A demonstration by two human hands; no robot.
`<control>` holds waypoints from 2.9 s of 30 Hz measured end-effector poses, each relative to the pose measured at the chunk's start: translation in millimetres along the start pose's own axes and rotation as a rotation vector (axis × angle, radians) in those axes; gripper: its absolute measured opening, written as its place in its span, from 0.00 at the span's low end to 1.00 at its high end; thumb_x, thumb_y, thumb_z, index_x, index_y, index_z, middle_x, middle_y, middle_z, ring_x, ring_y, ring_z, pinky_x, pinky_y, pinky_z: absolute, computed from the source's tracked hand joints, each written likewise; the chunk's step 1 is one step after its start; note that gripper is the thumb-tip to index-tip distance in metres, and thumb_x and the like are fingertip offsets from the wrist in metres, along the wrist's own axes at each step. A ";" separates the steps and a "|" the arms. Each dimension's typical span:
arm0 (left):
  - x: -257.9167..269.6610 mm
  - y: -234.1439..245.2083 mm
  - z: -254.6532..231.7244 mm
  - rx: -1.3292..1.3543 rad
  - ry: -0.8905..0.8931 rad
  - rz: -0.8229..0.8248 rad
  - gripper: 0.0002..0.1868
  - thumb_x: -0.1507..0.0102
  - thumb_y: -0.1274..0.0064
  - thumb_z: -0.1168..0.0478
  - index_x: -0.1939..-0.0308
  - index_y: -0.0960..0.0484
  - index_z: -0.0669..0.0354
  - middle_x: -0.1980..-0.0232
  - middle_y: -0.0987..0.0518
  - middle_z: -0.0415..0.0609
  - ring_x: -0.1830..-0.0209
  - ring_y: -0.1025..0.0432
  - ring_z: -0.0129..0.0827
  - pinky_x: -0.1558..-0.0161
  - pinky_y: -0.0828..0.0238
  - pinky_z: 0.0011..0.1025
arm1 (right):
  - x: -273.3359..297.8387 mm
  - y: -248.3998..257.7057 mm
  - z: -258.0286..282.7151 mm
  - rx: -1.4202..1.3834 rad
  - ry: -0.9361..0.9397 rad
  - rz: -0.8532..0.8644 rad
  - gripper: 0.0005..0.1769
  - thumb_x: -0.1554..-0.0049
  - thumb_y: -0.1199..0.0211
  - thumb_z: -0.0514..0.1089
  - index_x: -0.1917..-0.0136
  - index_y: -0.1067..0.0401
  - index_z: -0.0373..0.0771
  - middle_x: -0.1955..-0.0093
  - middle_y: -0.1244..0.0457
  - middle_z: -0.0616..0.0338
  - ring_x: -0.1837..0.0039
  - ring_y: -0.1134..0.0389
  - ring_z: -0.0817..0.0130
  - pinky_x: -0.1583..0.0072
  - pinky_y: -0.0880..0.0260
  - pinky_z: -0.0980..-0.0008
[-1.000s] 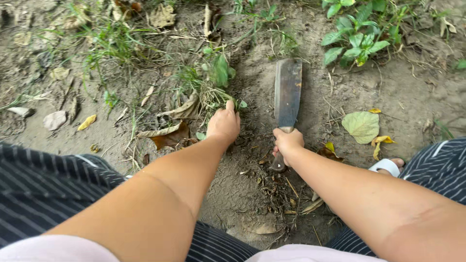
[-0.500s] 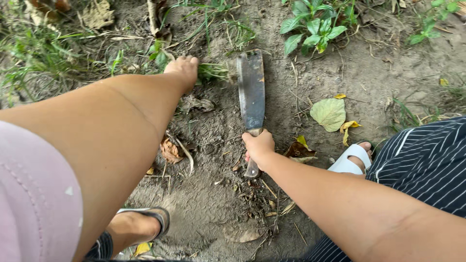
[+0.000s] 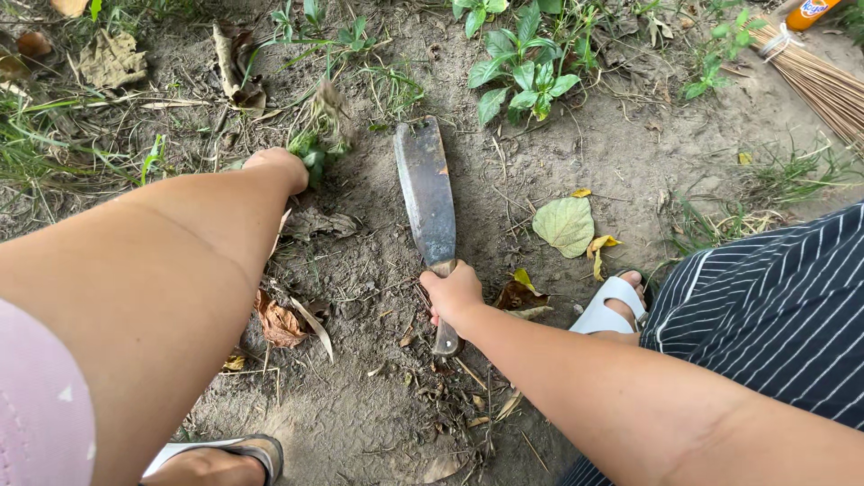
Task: The person clears weeds from the soil by hand and with a large knife, pulling up roots and using the blade to loosen the dirt and cut through vegetation.
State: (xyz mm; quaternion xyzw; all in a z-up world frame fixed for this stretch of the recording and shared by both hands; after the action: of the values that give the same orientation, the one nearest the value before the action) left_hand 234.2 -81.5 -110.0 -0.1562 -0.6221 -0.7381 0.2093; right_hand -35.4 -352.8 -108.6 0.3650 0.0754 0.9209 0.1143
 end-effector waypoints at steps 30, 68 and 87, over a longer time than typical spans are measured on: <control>109.8 -50.7 14.9 0.565 0.135 0.134 0.24 0.37 0.49 0.55 0.37 0.23 0.56 0.37 0.22 0.55 0.38 0.26 0.47 0.37 0.34 0.46 | -54.9 -24.9 78.1 0.269 0.306 -0.147 0.16 0.46 0.35 0.49 0.46 0.24 0.44 0.48 0.31 0.62 0.43 0.30 0.62 0.34 0.30 0.57; 223.6 -46.3 -136.6 1.150 0.060 -0.078 0.21 0.34 0.58 0.50 0.41 0.24 0.51 0.42 0.20 0.59 0.38 0.27 0.54 0.38 0.32 0.47 | -230.7 -79.4 83.8 -0.180 -0.099 0.425 0.11 0.36 0.47 0.46 0.56 0.27 0.42 0.60 0.35 0.57 0.57 0.36 0.61 0.52 0.33 0.55; 284.7 -2.1 -199.8 0.675 -0.270 -0.060 0.21 0.32 0.55 0.47 0.43 0.19 0.54 0.45 0.17 0.55 0.44 0.22 0.50 0.42 0.25 0.45 | -75.8 100.8 76.5 -0.279 0.067 0.294 0.12 0.34 0.44 0.49 0.41 0.29 0.43 0.47 0.33 0.59 0.47 0.34 0.61 0.45 0.33 0.52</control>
State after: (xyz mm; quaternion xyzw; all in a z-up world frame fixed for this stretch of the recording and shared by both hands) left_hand -6.8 -310.4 -7.4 -0.1562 -0.8570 -0.4698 0.1433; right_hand 55.2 -465.7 -80.6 0.3219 -0.1030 0.9408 0.0257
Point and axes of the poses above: each hand's wrist, its own x-axis away from the middle knuckle, its own y-axis out of the back of the hand, z = x × y, the point moved 5 cm from there along -x, towards the middle knuckle
